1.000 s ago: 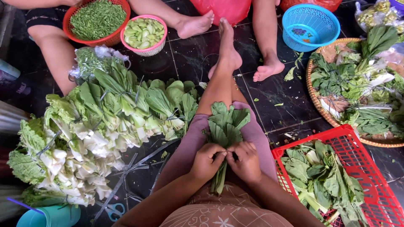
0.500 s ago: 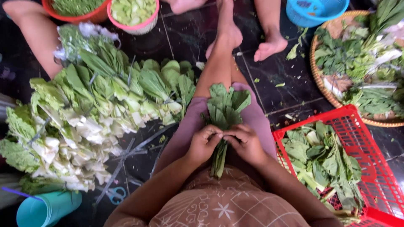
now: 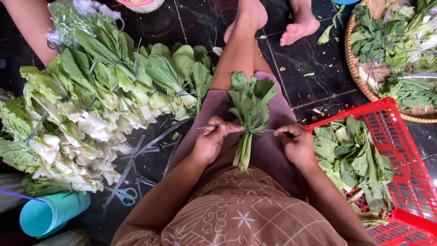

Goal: Gathering leafy green vegetables and tying them into bundles using thin ties while sitting on the floor.

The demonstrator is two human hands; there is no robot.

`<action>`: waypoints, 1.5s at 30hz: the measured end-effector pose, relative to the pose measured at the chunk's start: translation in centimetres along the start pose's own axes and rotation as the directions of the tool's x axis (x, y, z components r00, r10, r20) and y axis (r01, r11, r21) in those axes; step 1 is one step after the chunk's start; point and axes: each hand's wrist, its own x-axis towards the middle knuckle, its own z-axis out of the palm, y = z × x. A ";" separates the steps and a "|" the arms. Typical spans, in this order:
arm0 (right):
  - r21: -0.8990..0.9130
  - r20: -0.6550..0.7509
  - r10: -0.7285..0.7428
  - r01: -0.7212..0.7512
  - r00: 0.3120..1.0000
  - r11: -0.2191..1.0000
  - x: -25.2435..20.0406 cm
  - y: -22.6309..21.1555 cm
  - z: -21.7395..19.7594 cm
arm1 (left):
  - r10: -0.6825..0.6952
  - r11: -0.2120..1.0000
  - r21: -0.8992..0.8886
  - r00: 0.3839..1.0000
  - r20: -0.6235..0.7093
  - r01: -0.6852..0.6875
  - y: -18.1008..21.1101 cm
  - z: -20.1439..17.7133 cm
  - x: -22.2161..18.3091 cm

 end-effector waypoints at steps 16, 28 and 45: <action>0.258 0.078 -0.047 0.025 0.996 0.966 -0.5 -3.8 -0.8 | -0.096 0.812 0.580 0.995 0.035 0.058 -3.3 -2.7 0.3; 0.423 0.273 -0.271 0.138 0.923 0.895 2.4 -8.9 2.8 | -0.143 0.689 0.724 0.982 0.120 0.012 -3.1 -2.1 0.3; -0.222 0.194 -0.663 0.691 0.723 0.688 -0.2 -3.3 6.5 | -0.202 0.782 0.542 0.947 -0.248 0.309 -3.6 -2.3 0.7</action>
